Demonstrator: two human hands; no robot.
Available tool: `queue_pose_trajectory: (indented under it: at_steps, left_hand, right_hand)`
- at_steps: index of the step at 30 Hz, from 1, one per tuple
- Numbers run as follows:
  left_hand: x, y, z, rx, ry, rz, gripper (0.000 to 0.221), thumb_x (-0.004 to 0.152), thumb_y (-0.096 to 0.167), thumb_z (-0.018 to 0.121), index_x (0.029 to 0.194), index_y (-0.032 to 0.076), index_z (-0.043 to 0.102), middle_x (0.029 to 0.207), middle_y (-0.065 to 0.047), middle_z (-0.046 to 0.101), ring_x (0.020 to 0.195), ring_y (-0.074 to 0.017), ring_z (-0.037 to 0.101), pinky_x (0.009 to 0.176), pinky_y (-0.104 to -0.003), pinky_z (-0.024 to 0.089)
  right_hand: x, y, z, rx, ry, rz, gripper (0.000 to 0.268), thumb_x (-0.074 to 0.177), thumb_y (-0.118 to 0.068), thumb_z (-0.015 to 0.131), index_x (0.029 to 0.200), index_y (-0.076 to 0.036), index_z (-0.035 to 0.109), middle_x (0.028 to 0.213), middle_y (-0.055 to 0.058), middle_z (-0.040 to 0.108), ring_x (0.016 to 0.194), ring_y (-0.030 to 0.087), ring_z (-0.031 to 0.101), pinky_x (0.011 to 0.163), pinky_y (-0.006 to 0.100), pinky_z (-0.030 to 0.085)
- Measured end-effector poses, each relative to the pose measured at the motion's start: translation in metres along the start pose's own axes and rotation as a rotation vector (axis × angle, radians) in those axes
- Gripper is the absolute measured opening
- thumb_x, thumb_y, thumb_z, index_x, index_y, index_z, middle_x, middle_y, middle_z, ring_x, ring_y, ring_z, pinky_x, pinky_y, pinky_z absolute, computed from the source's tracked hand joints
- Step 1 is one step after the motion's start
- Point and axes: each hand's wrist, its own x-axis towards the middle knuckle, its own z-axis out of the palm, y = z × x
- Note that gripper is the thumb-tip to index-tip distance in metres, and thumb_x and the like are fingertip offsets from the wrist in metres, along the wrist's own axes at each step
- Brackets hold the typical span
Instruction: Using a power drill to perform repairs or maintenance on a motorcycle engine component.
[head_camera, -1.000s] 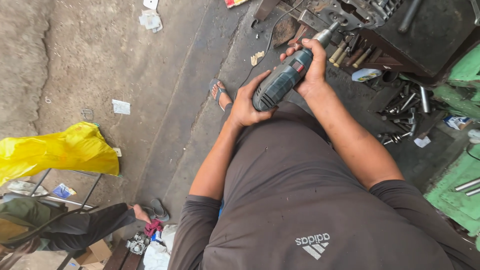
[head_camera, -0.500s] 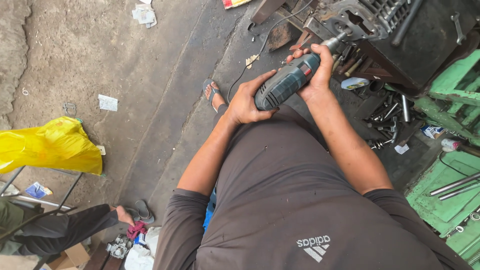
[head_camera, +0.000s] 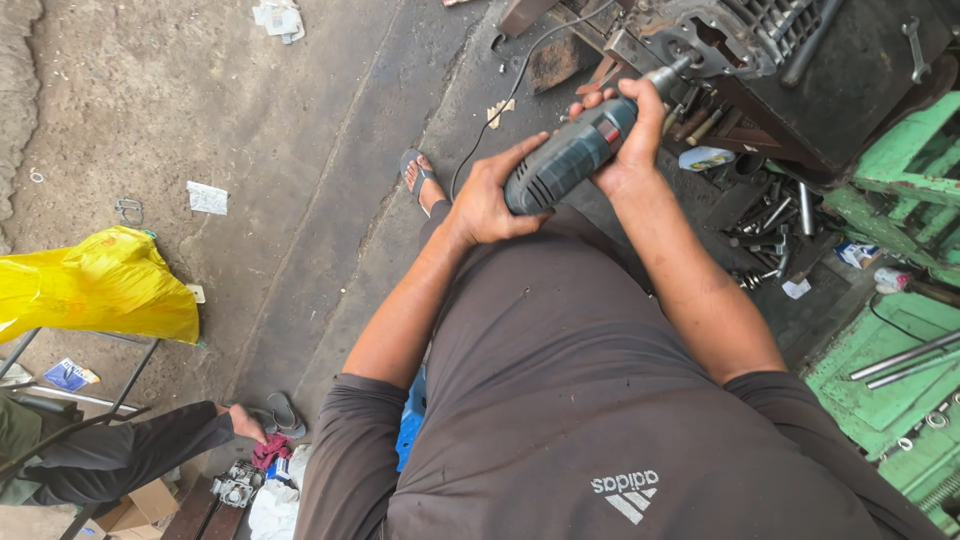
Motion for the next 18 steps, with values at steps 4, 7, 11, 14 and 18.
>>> queue_pose_trajectory:
  at_steps: [4, 7, 11, 14, 18]
  left_hand:
    - [0.005, -0.002, 0.001, -0.045, 0.018, -0.076, 0.090, 0.070, 0.023, 0.086, 0.148, -0.001, 0.050, 0.128, -0.022, 0.071, 0.122, -0.0334, 0.072, 0.105, -0.039, 0.054]
    - [0.005, -0.004, 0.005, -0.055, 0.026, -0.098, 0.088, 0.070, 0.023, 0.086, 0.148, 0.000, 0.051, 0.126, -0.022, 0.072, 0.121, -0.0323, 0.073, 0.105, -0.038, 0.054]
    - [0.003, -0.003, 0.017, -0.158, 0.029, -0.188, 0.088, 0.070, 0.023, 0.085, 0.148, 0.000, 0.051, 0.123, -0.019, 0.074, 0.117, -0.0291, 0.075, 0.103, -0.037, 0.055]
    - [-0.004, -0.009, 0.025, -0.182, 0.052, -0.152, 0.089, 0.070, 0.023, 0.085, 0.149, 0.000, 0.051, 0.124, -0.020, 0.073, 0.120, -0.0306, 0.074, 0.106, -0.037, 0.053]
    - [-0.008, -0.010, 0.029, -0.133, 0.070, -0.179, 0.089, 0.068, 0.025, 0.085, 0.148, 0.001, 0.052, 0.121, -0.020, 0.074, 0.118, -0.0309, 0.075, 0.104, -0.038, 0.054]
  right_hand:
    - [0.004, -0.003, 0.003, -0.047, -0.017, 0.015, 0.025, 0.076, -0.026, 0.070, 0.079, -0.007, 0.055, 0.081, 0.014, 0.065, 0.077, 0.029, 0.065, 0.078, 0.042, 0.060]
    - [0.010, -0.003, 0.001, -0.039, -0.001, 0.032, 0.025, 0.077, -0.026, 0.070, 0.080, -0.006, 0.055, 0.081, 0.014, 0.065, 0.077, 0.029, 0.065, 0.078, 0.042, 0.060]
    - [0.012, -0.002, -0.017, -0.042, 0.026, 0.023, 0.025, 0.079, -0.025, 0.070, 0.081, -0.004, 0.056, 0.083, 0.015, 0.066, 0.077, 0.027, 0.064, 0.080, 0.042, 0.059]
    - [0.009, -0.003, -0.014, -0.076, -0.024, 0.010, 0.026, 0.081, -0.025, 0.069, 0.085, -0.001, 0.060, 0.081, 0.013, 0.064, 0.076, 0.026, 0.062, 0.079, 0.040, 0.058]
    - [0.009, -0.001, -0.016, -0.113, -0.017, 0.037, 0.026, 0.080, -0.026, 0.069, 0.083, -0.003, 0.060, 0.076, 0.012, 0.062, 0.074, 0.029, 0.064, 0.076, 0.040, 0.057]
